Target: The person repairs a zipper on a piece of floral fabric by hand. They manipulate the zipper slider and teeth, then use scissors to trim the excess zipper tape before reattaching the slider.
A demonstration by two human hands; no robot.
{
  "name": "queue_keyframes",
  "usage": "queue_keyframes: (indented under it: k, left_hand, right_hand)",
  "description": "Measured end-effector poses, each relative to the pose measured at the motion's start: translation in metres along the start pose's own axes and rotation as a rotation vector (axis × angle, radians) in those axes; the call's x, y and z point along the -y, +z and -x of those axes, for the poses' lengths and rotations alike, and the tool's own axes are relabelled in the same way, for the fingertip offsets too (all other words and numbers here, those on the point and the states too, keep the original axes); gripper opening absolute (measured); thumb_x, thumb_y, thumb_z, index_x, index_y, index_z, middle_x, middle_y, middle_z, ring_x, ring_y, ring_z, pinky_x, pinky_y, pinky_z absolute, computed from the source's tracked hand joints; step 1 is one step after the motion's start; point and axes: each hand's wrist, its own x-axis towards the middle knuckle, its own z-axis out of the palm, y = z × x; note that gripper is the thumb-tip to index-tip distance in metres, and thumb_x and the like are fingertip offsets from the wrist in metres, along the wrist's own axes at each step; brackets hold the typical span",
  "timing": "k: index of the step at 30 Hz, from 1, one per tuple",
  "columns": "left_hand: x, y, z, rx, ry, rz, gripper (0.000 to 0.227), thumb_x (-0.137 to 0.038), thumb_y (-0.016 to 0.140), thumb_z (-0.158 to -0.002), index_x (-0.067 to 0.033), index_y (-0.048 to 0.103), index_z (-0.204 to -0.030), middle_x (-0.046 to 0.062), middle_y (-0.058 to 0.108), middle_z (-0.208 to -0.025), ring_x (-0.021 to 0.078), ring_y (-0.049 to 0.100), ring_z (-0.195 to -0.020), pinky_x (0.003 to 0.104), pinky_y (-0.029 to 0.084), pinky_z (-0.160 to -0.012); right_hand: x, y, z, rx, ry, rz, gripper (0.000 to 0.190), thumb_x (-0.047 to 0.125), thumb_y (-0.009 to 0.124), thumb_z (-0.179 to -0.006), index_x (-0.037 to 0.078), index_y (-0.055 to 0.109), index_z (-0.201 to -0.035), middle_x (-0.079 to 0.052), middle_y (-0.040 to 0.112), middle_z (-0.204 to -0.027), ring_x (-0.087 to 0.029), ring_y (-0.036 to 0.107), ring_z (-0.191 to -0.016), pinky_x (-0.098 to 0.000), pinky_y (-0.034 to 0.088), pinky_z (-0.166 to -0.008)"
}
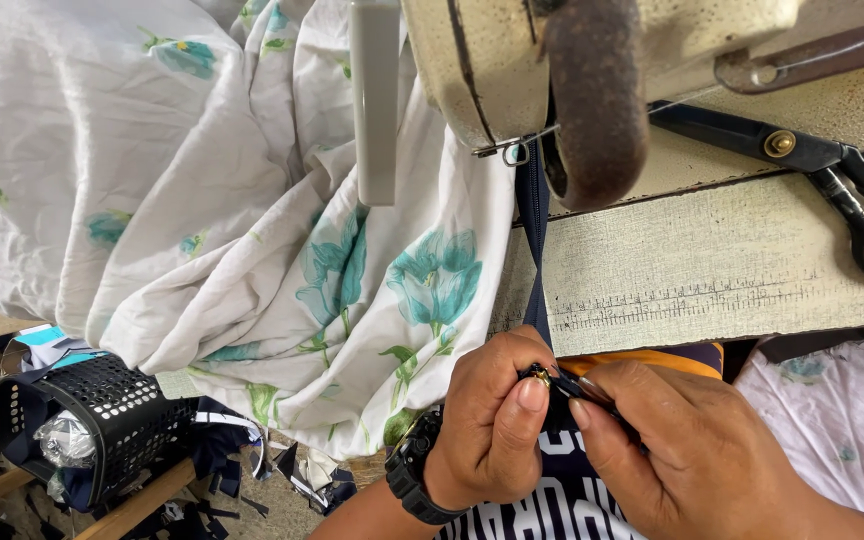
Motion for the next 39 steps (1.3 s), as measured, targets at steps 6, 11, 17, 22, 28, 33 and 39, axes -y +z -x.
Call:
queue_keyframes:
  k: [6, 11, 17, 22, 28, 33, 39]
  left_hand:
    - [-0.002, -0.007, 0.0, 0.109, -0.061, -0.013, 0.035, -0.03, 0.036, -0.108, -0.003, 0.051, -0.092, 0.001, 0.039, -0.067, 0.0145, 0.035, -0.054, 0.032, 0.03, -0.052]
    - [0.003, -0.011, 0.001, 0.162, -0.016, -0.034, 0.037, -0.032, 0.035, -0.109, -0.0017, 0.05, -0.094, 0.008, 0.049, -0.075, 0.0203, 0.045, -0.06, 0.034, 0.037, -0.055]
    - [0.007, 0.005, 0.005, 0.023, -0.029, -0.038, 0.038, -0.032, 0.031, -0.11, -0.0034, 0.048, -0.092, 0.007, 0.044, -0.071, 0.019, 0.039, -0.056, 0.035, 0.031, -0.055]
    - [0.015, 0.008, 0.011, -0.109, -0.22, 0.16, 0.036, -0.037, 0.042, -0.107, -0.0048, 0.054, -0.097, 0.004, 0.056, -0.084, 0.0135, 0.048, -0.069, 0.03, 0.04, -0.065]
    - [0.024, 0.009, 0.005, -0.065, -0.486, 0.677, 0.036, -0.042, 0.062, -0.098, -0.0069, 0.055, -0.093, 0.005, 0.058, -0.087, 0.0128, 0.051, -0.077, 0.027, 0.04, -0.073]
    - [0.029, 0.015, 0.003, -0.083, -0.506, 0.837, 0.038, -0.043, 0.067, -0.095, -0.0086, 0.053, -0.087, 0.005, 0.055, -0.08, 0.0127, 0.047, -0.071, 0.026, 0.038, -0.067]
    - [0.018, 0.02, 0.0, -0.077, -0.404, 0.46, 0.055, -0.062, 0.045, -0.099, -0.0116, 0.043, -0.077, 0.001, 0.043, -0.068, 0.0114, 0.035, -0.061, 0.028, 0.028, -0.059]
  right_hand:
    - [-0.002, -0.006, 0.0, 0.091, -0.005, -0.008, 0.017, 0.025, 0.055, -0.096, 0.009, 0.059, -0.097, -0.006, 0.063, -0.068, -0.027, 0.06, -0.056, -0.0394, 0.048, -0.054]
    - [-0.005, -0.005, 0.001, 0.151, 0.015, -0.026, 0.016, 0.027, 0.053, -0.097, 0.011, 0.055, -0.092, -0.004, 0.06, -0.062, -0.027, 0.057, -0.05, -0.0405, 0.044, -0.048]
    - [0.005, 0.005, -0.003, 0.068, 0.054, -0.083, 0.015, 0.023, 0.054, -0.096, 0.01, 0.058, -0.09, -0.005, 0.058, -0.062, -0.024, 0.055, -0.046, -0.0385, 0.043, -0.046]
    - [-0.004, 0.005, -0.008, 0.101, 0.133, -0.122, 0.018, 0.027, 0.055, -0.095, 0.012, 0.062, -0.101, -0.002, 0.07, -0.067, -0.022, 0.068, -0.051, -0.035, 0.052, -0.05]
    - [-0.01, 0.004, -0.008, 0.108, 0.193, -0.143, 0.015, 0.026, 0.058, -0.095, 0.014, 0.057, -0.086, 0.0, 0.06, -0.056, -0.022, 0.057, -0.044, -0.0349, 0.045, -0.047]
    - [-0.01, 0.004, -0.009, 0.102, 0.184, -0.17, 0.015, 0.025, 0.058, -0.095, 0.013, 0.057, -0.086, -0.001, 0.058, -0.056, -0.022, 0.055, -0.043, -0.0345, 0.044, -0.047]
    - [-0.01, 0.003, -0.009, 0.08, 0.116, -0.195, 0.013, 0.022, 0.057, -0.095, 0.011, 0.058, -0.09, 0.0, 0.06, -0.062, -0.019, 0.055, -0.045, -0.0327, 0.044, -0.045]
